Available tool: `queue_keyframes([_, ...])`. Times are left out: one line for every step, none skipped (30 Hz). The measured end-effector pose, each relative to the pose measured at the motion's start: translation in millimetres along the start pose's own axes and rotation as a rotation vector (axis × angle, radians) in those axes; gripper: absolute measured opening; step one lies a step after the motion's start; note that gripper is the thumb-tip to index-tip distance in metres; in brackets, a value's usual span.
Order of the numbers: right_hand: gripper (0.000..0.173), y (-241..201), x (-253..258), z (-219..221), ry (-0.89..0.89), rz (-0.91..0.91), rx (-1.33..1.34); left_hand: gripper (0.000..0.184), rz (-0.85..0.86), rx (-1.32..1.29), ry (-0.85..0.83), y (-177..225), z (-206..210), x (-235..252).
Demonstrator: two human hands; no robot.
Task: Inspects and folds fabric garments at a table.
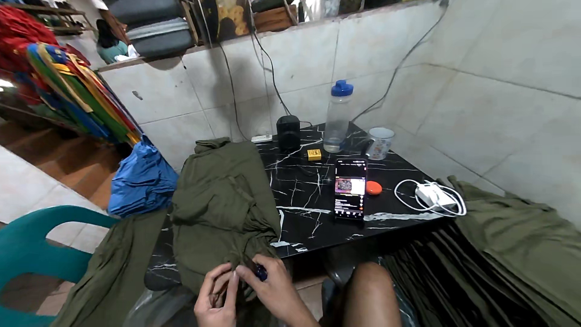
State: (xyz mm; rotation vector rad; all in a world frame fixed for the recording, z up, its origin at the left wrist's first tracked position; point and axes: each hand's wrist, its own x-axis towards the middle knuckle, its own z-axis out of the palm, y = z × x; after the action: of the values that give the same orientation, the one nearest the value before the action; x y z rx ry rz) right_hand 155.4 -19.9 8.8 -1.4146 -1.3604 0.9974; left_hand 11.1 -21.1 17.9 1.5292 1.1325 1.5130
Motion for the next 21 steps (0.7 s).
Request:
queue_keyframes([0.055,2,0,1,-0.033,-0.017,0.06,0.03,0.004,-0.021,-0.003,0,1,0])
queue_keyframes([0.05,3,0,3,-0.058,-0.036,0.128,0.031,0.009,-0.038,0.002,0,2,-1])
queue_keyframes([0.044,3,1,4,-0.071,-0.052,0.198,0.032,0.011,-0.049,0.013,1,3,-2])
queue_keyframes([0.036,3,1,4,-0.081,-0.063,0.257,0.032,0.007,-0.06,0.026,2,4,-1])
queue_keyframes([0.029,2,1,3,-0.09,-0.066,0.298,0.033,0.0,-0.065,0.036,4,4,-1])
queue_keyframes([0.024,2,1,3,-0.095,-0.062,0.316,0.034,-0.003,-0.064,0.04,5,5,-1])
queue_keyframes([0.023,2,0,3,-0.099,-0.062,0.308,0.034,0.002,-0.063,0.045,6,5,0])
queue_keyframes([0.025,3,1,3,-0.107,-0.069,0.286,0.034,0.01,-0.058,0.048,5,5,1])
queue_keyframes([0.028,3,1,3,-0.119,-0.083,0.263,0.033,0.011,-0.051,0.048,5,4,2])
queue_keyframes([0.03,3,1,2,-0.137,-0.095,0.243,0.032,0.009,-0.038,0.047,5,3,3])
queue_keyframes([0.031,3,1,2,-0.153,-0.105,0.228,0.03,0.002,-0.031,0.051,5,2,4])
queue_keyframes([0.032,3,0,2,-0.162,-0.115,0.218,0.029,-0.004,-0.027,0.051,5,2,5])
queue_keyframes([0.033,3,0,3,-0.163,-0.121,0.215,0.028,-0.001,-0.021,0.053,4,1,5])
queue_keyframes([0.032,2,0,3,-0.157,-0.122,0.213,0.027,0.012,-0.01,0.051,3,1,6])
queue_keyframes([0.031,3,0,3,-0.142,-0.12,0.21,0.026,0.033,0.005,0.044,1,0,6])
queue_keyframes([0.03,3,0,4,-0.117,-0.116,0.206,0.023,0.057,0.018,0.03,0,-1,7])
queue_keyframes([0.028,4,0,4,-0.091,-0.109,0.194,0.02,0.078,0.031,0.01,-1,-1,7])
queue_keyframes([0.027,4,0,3,-0.069,-0.102,0.175,0.019,0.096,0.038,-0.021,-1,-2,8])
queue_keyframes([0.026,4,0,1,-0.051,-0.1,0.155,0.019,0.104,0.041,-0.063,-2,-2,8])
queue_keyframes([0.025,5,0,0,-0.032,-0.101,0.134,0.021,0.104,0.046,-0.116,-4,-3,8])
queue_keyframes([0.024,5,0,-1,-0.016,-0.102,0.11,0.025,0.103,0.048,-0.169,-7,-4,8])
